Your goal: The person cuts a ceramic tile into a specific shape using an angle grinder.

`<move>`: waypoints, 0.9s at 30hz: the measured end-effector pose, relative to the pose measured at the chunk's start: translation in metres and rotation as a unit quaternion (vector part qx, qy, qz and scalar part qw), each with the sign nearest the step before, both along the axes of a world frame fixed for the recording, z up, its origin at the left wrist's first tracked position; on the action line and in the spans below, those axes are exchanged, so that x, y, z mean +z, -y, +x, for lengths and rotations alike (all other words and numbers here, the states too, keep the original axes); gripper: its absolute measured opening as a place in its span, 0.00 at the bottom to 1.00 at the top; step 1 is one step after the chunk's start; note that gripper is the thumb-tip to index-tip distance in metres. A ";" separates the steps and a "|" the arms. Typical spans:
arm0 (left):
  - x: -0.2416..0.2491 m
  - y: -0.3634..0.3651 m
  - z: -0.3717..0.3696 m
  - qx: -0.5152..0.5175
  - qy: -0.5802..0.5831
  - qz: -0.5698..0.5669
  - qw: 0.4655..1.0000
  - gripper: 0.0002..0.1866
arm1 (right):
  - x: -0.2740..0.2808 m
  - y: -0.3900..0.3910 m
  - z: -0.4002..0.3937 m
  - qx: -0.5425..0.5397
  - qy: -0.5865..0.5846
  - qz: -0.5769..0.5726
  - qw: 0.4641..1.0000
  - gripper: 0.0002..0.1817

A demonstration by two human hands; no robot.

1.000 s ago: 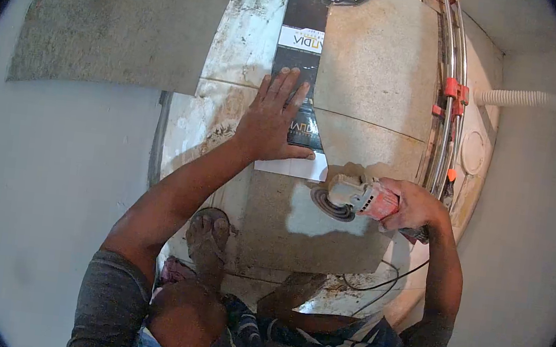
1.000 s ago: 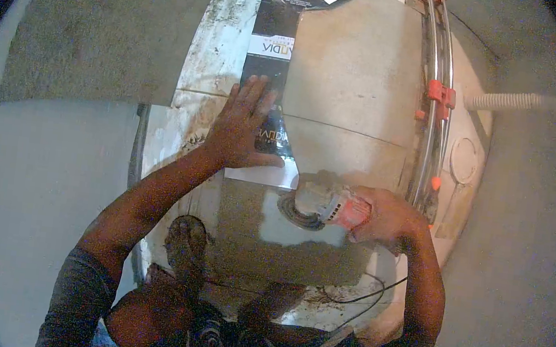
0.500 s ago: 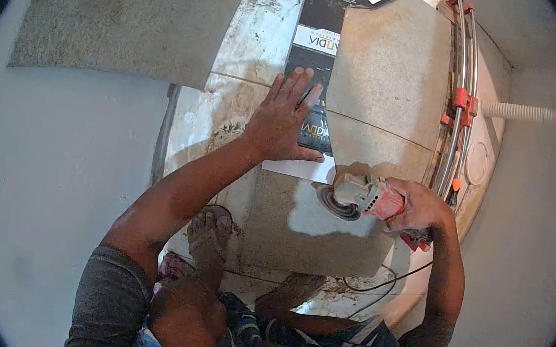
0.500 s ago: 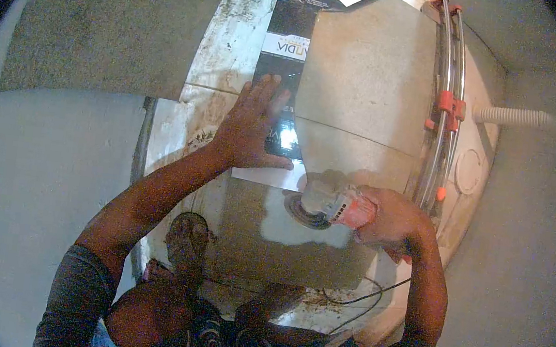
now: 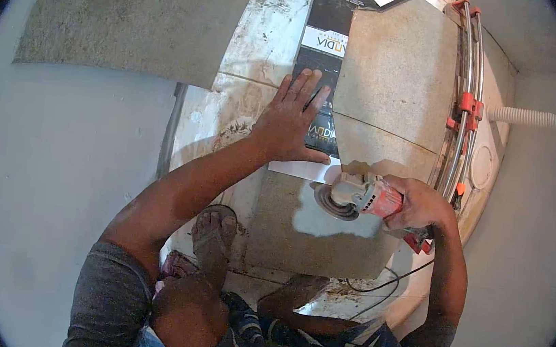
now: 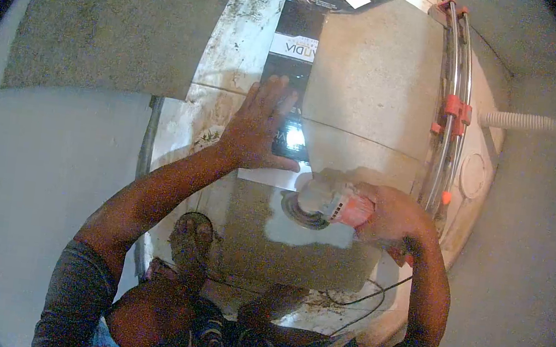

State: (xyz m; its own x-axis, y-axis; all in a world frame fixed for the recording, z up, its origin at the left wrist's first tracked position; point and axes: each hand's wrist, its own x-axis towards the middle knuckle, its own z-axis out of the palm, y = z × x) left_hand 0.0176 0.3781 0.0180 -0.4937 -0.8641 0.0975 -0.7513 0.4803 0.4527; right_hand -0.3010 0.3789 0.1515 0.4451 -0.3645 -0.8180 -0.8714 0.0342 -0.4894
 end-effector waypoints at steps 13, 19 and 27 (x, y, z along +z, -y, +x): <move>-0.005 0.003 0.000 -0.012 0.025 0.012 1.000 0.74 | -0.012 0.011 0.036 0.055 0.070 -0.033 0.996 0.41; -0.006 0.003 0.002 -0.013 0.046 0.031 0.998 0.74 | -0.020 0.011 0.054 0.079 0.066 -0.022 0.994 0.38; -0.007 0.004 0.003 -0.017 0.077 0.019 0.997 0.73 | -0.028 0.012 0.074 0.106 0.075 -0.038 0.991 0.34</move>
State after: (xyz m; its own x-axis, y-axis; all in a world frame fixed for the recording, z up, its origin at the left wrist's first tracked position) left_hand 0.0204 0.3736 0.0106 -0.5298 -0.8480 -0.0151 -0.7967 0.4915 0.3517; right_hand -0.2272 0.3673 0.1233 0.6325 -0.3084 -0.7105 -0.7725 -0.1843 -0.6077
